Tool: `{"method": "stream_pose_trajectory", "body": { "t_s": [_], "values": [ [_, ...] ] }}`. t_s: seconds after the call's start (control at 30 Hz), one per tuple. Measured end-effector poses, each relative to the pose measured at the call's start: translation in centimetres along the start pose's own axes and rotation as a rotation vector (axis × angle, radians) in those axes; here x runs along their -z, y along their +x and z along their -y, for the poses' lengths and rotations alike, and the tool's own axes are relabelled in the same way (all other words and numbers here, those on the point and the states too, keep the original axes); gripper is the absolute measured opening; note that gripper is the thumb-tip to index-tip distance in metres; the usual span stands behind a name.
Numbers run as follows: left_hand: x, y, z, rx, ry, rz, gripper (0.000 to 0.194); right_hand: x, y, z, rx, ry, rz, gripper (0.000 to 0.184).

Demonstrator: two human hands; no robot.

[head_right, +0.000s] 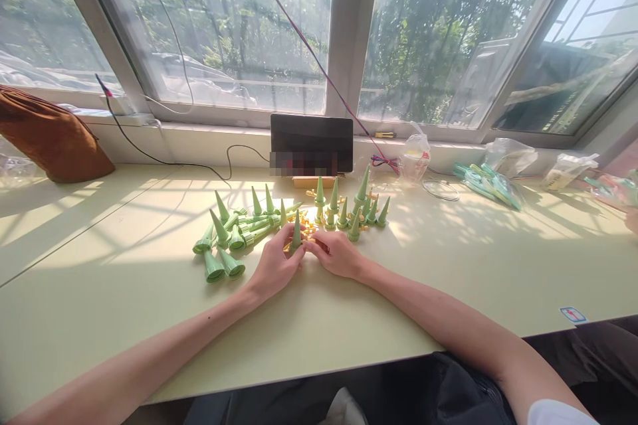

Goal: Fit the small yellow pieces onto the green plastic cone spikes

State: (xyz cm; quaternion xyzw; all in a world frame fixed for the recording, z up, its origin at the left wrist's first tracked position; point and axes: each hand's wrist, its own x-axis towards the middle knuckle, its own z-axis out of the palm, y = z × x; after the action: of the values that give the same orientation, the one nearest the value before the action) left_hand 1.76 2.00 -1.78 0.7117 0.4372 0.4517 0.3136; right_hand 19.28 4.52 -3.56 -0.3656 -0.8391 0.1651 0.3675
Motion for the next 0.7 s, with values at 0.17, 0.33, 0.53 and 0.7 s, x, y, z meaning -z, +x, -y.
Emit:
{"method": "stream_pose_trajectory", "body": {
  "t_s": [0.17,0.33,0.53,0.7],
  "values": [
    [-0.03,0.00,-0.08,0.000,0.004,0.005,0.019,0.09,0.15,-0.01,0.001,0.001,0.011,0.042],
    [-0.01,0.04,-0.14,0.002,0.005,-0.007,0.018,0.01,-0.06,0.13,-0.044,0.059,-0.015,0.022],
    [-0.07,-0.01,0.04,0.004,0.007,0.001,0.018,0.01,-0.05,-0.03,-0.029,0.044,0.002,0.032],
    [-0.05,-0.02,-0.09,0.005,0.001,-0.004,0.016,0.07,-0.07,0.14,-0.048,0.078,-0.004,0.023]
  ]
}}
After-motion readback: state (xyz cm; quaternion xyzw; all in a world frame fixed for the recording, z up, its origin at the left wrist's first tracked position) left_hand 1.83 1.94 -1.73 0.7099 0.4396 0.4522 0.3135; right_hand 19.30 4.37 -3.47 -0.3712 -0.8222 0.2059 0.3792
